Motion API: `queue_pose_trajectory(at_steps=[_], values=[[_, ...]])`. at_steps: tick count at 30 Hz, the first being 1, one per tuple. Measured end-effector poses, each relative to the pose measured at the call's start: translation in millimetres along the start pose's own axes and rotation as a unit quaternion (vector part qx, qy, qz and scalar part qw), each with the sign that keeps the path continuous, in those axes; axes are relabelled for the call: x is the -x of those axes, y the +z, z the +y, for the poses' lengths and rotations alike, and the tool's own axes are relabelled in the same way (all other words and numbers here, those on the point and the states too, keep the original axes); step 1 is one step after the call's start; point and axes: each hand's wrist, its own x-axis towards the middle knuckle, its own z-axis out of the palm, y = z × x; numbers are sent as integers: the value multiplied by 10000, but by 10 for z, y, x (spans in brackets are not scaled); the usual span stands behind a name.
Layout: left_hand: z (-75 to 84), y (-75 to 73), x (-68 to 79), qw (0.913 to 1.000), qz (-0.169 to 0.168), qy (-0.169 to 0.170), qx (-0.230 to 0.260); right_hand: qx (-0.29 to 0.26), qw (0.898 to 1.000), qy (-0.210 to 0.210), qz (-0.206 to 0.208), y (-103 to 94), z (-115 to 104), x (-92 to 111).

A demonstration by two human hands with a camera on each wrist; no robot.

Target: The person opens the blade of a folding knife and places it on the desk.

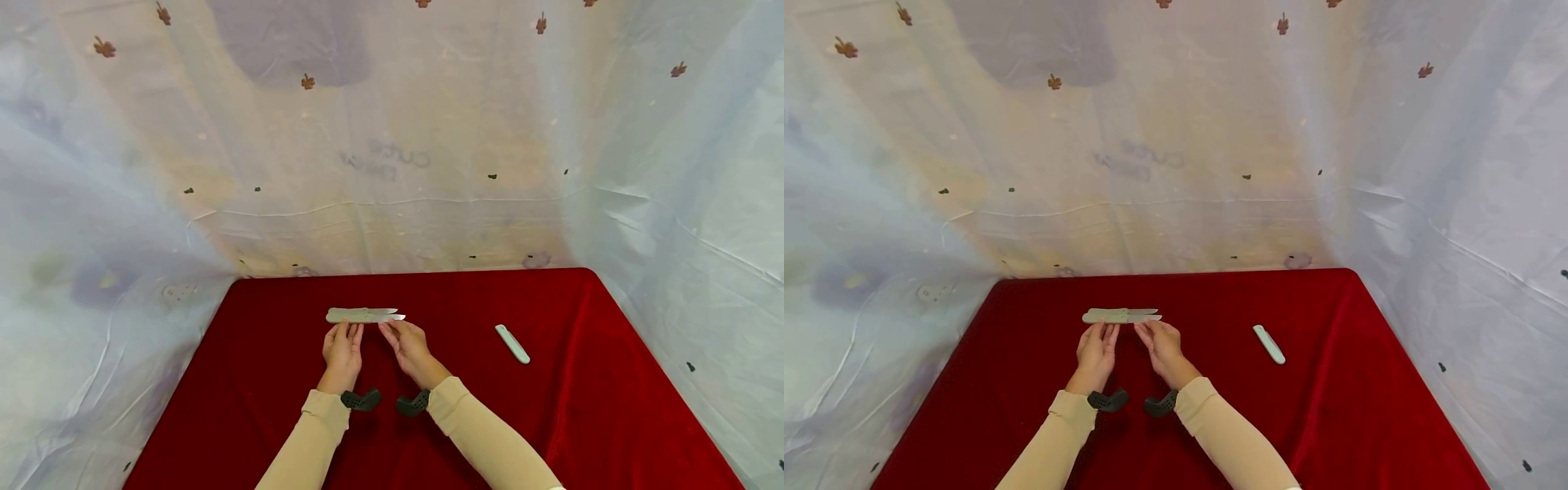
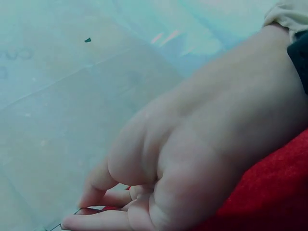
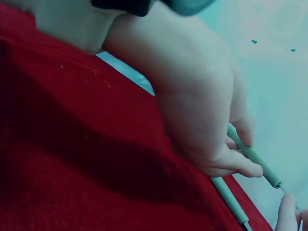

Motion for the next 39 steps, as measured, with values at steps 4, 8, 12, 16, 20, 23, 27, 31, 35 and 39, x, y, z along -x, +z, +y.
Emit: queue_pose_trajectory(at_steps=[4, 8, 12, 16, 20, 23, 27, 31, 35, 39], values=[[30, -22, -11, 9999, 68, -69, -31, 45, 9999, -66, 153, 15, 55, -11], [67, -55, -34, 9991, 116, -178, -356, 172, 9992, -103, 353, 21, 87, -29], [129, -101, -61, 9959, 92, -352, -827, 442, 9981, -39, 423, 15, 101, -54], [195, -144, -89, 9921, 138, -560, -1115, 660, 9966, 57, 491, 21, 115, -82], [230, -166, -147, 9881, 254, -708, -1339, 734, 9956, 65, 580, 40, 125, -124], [243, -172, -202, 9847, 328, -788, -1520, 829, 9943, 27, 671, 60, 121, -163], [250, -178, -270, 9789, 407, -890, -1791, 901, 9915, -4, 942, 83, 117, -213], [254, -185, -329, 9749, 594, -918, -1937, 874, 9895, 0, 1154, 99, 123, -254], [261, -202, -370, 9732, 646, -937, -2000, 990, 9869, 40, 1273, 105, 124, -283], [268, -215, -384, 9737, 576, -978, -1977, 1093, 9836, 101, 1430, 103, 116, -308]])
